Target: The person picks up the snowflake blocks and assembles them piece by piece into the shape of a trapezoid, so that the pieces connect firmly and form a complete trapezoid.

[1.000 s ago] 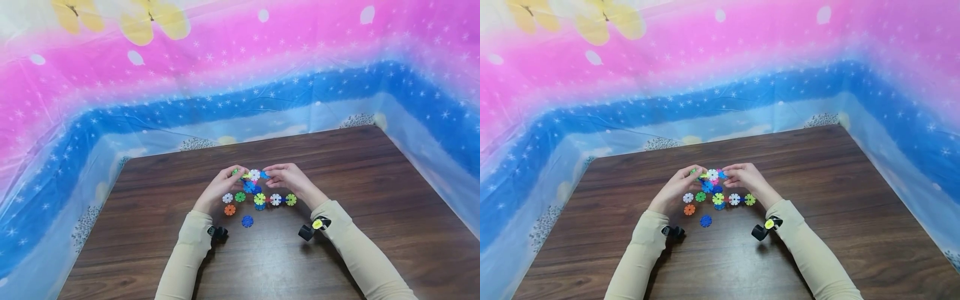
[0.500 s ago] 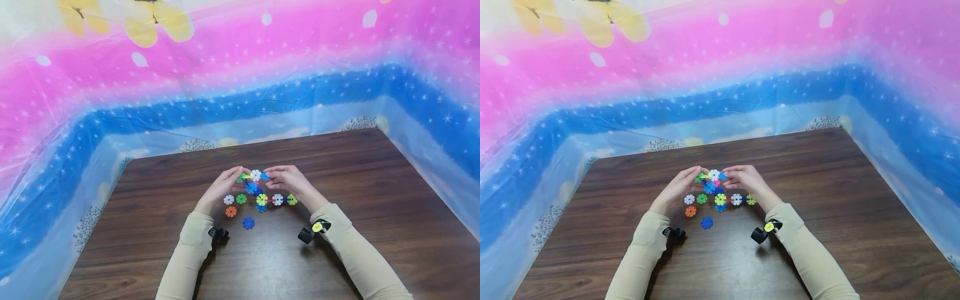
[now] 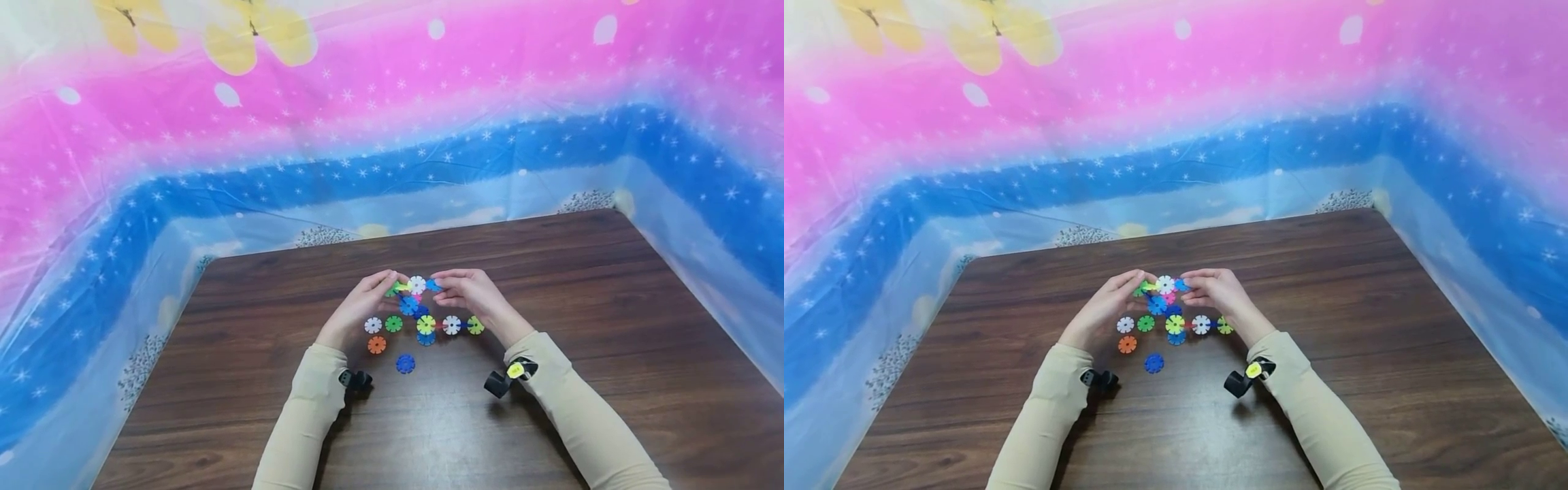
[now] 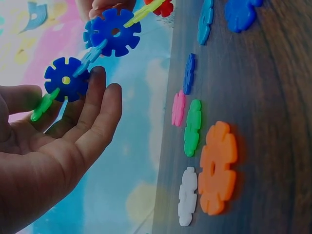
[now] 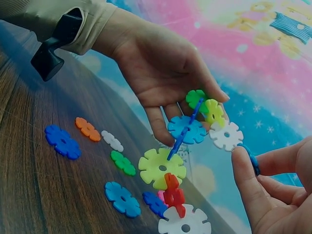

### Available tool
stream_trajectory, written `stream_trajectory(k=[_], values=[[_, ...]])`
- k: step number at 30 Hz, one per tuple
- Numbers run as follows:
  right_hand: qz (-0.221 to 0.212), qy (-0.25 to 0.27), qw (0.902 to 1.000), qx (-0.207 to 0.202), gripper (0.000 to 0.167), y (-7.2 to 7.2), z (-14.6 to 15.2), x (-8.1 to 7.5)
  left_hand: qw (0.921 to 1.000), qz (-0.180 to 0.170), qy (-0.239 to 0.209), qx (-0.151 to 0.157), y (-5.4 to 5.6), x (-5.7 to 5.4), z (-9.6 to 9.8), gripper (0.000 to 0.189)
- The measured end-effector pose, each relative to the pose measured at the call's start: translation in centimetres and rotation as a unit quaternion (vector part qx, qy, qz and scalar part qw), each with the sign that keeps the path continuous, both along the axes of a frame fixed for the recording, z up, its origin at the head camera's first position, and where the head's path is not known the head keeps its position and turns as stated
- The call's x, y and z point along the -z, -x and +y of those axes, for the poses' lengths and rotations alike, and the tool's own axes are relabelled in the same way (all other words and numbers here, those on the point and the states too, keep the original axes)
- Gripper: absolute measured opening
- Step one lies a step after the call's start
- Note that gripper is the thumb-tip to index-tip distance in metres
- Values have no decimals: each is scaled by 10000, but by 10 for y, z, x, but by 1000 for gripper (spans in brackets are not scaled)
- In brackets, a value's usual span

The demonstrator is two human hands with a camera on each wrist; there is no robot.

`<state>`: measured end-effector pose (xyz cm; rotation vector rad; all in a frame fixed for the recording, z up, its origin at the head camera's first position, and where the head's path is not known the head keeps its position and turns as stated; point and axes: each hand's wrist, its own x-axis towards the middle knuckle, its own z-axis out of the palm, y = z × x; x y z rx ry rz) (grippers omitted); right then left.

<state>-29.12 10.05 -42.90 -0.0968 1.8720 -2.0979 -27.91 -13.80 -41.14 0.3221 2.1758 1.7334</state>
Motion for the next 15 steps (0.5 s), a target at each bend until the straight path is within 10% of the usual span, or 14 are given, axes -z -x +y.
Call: stream_trajectory(k=[15], values=[[-136,282,9993,220,36,-5,-7,-1,9997,185,-134,-10,-2,2,-1,39]])
